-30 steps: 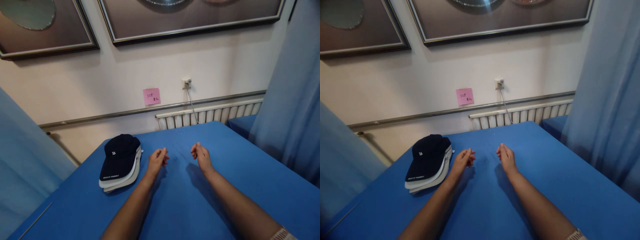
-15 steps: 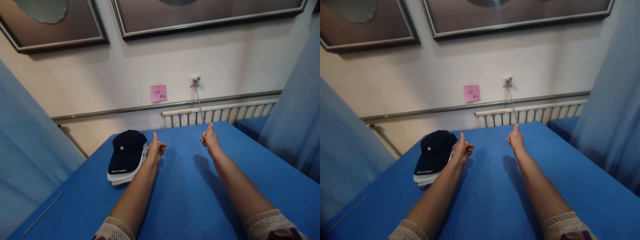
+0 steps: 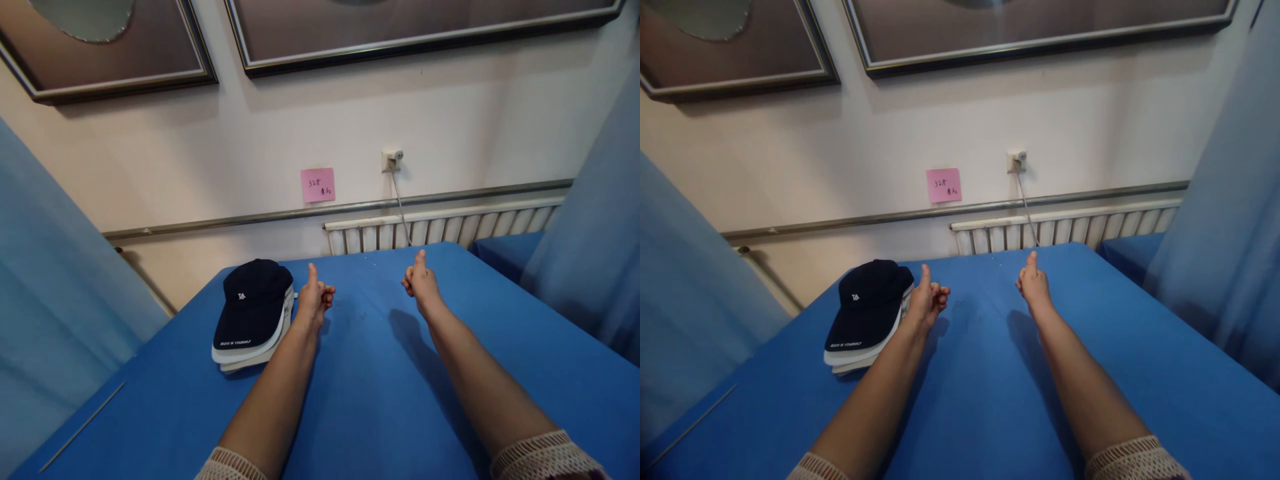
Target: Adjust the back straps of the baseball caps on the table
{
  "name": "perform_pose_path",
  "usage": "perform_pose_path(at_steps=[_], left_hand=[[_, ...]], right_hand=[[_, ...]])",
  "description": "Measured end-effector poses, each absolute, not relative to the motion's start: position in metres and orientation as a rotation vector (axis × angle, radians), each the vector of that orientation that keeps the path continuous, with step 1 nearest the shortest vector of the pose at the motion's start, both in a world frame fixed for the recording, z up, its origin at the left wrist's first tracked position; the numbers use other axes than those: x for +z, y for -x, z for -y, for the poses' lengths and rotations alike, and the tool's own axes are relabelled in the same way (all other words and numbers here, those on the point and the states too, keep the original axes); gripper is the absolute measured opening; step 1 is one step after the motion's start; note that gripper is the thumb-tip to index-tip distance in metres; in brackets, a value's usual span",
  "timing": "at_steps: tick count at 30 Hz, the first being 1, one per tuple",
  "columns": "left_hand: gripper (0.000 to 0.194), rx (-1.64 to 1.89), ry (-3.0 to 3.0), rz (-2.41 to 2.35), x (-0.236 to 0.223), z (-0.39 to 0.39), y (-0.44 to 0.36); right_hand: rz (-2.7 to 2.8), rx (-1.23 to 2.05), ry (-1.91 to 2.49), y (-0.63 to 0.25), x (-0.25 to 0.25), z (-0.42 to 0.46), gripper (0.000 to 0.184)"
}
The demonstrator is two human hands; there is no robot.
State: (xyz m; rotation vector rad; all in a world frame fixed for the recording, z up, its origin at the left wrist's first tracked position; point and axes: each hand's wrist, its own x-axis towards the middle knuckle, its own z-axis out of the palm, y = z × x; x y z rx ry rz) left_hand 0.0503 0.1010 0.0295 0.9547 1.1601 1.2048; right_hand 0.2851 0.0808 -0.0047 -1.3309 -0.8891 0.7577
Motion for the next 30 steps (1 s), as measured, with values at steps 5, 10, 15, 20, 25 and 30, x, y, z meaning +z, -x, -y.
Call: perform_pose_path(at_steps=[5,10,15,20,25,30], left_hand=[[0.069,1.189,-0.957,-1.176,0.027,-0.098,-0.053],[0.069,1.162,-0.955,-1.185,0.020,-0.099,-0.052],[0.065,1.063,-0.920,-1.278,-0.009,-0.096,-0.046],[0.050,0.858,-0.946,-1.369,-0.048,-0.075,-0.040],[0.020,0.937,-1.027,-1.333,-0.053,-0.046,-0.021],[0.024,1.313,-1.221,-1.456,-0.035,-0.023,0.030]], right_hand=[[0.822,0.784,1.352,-0.282,-0.006,-0.079,0.072],[0.869,0.764,1.395,-0.280,-0.016,-0.080,0.073],[0.949,0.803,1.498,-0.270,-0.034,-0.081,0.073],[1.221,0.862,1.603,-0.234,-0.064,-0.066,0.066],[1.491,0.955,1.529,-0.194,-0.096,-0.020,0.023],[1.928,0.805,1.289,-0.194,-0.108,0.007,0.039]])
